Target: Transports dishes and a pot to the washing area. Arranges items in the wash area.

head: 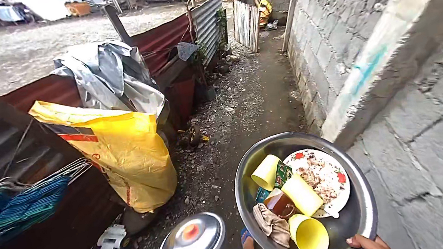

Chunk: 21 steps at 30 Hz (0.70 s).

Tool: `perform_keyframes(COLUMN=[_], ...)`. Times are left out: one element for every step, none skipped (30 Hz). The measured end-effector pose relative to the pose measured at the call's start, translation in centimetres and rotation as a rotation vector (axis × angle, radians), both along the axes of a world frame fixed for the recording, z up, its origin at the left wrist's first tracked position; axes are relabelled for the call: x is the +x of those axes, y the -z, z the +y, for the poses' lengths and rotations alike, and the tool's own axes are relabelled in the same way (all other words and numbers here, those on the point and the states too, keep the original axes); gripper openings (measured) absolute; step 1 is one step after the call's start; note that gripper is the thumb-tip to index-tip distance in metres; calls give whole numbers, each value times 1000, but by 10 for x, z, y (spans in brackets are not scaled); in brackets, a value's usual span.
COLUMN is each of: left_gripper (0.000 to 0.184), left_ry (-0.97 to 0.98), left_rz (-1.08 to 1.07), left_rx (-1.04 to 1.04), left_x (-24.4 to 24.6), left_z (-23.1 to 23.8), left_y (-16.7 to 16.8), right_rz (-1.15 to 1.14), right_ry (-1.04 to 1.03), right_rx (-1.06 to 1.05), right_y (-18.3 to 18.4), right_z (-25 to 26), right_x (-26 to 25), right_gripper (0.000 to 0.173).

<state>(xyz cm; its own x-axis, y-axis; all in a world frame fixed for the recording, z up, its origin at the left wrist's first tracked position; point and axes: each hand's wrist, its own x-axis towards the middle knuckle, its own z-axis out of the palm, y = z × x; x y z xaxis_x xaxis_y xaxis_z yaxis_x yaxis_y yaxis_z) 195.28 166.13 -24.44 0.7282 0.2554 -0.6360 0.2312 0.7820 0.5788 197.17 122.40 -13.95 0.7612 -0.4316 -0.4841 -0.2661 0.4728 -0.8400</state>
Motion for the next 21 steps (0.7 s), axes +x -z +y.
perform_keyframes(left_gripper=[62, 66, 69, 69, 69, 68, 65, 61, 57, 53, 50, 48, 46, 46, 46, 46, 46, 45, 45, 45, 45], left_ry=[6, 13, 25, 38, 61, 87, 104, 109, 104, 97, 100, 111, 121, 127, 124, 115, 112, 117, 118, 107, 69], left_rz=[-11, -38, -75, -118, -155, -175, -194, -221, -260, -293, -310, -314, -308, -295, -293, -298, -294, -267, -230, -198, -161], left_rx=[-17, -29, -33, -30, -22, 0, 30, 61, 77, 86, 105, 132, 162, 180, 163, 131, 110, 111, 122, 134, 146], left_x=[56, 111, 166, 220, 269, 311, 350, 387, 420, 450, 478, 501, 519, 530, 537, 542, 544, 543, 541, 539, 538], left_z=[-7, -13, -21, -30, -37, -44, -50, -53, -55, -54, -52, -50, -46, -40, -34, -25, -15, -6, 1, 6, 7], left_y=[4, 7, 7, 3, -4, -12, -19, -26, -31, -32, -33, -33, -32, -32, -31, -32, -37, -43, -50, -54, -55], right_rz=[3, 12, 19, 17, 21, 41, 58, 72, 89, 99, 108, 115, 119, 130, 139, 139, 136, 137, 140, 149, 166], right_ry=[-28, -54, -80, -112, -148, -190, -241, -301, -373, -455, -534, -609, -676, -728, -781, -835, -893, -962, -1034, -1104, -1163], right_rx=[19, 39, 53, 63, 71, 74, 71, 61, 47, 33, 24, 17, 16, 22, 26, 24, 11, -9, -28, -37, -41], right_y=[11, 19, 27, 34, 38, 41, 42, 42, 41, 41, 41, 42, 44, 45, 45, 46, 47, 48, 50, 51, 53], right_z=[1, 5, 8, 11, 12, 12, 11, 10, 9, 8, 7, 6, 6, 5, 3, 2, 2, 2, 5, 8, 14], right_x=[33, 64, 93, 124, 153, 179, 205, 232, 258, 283, 309, 337, 364, 386, 408, 430, 451, 470, 487, 504, 517], right_gripper=[41, 39, 38, 38, 37, 37, 37, 36, 36, 37, 38, 38, 39, 39, 39, 38, 37, 36, 37, 39, 41])
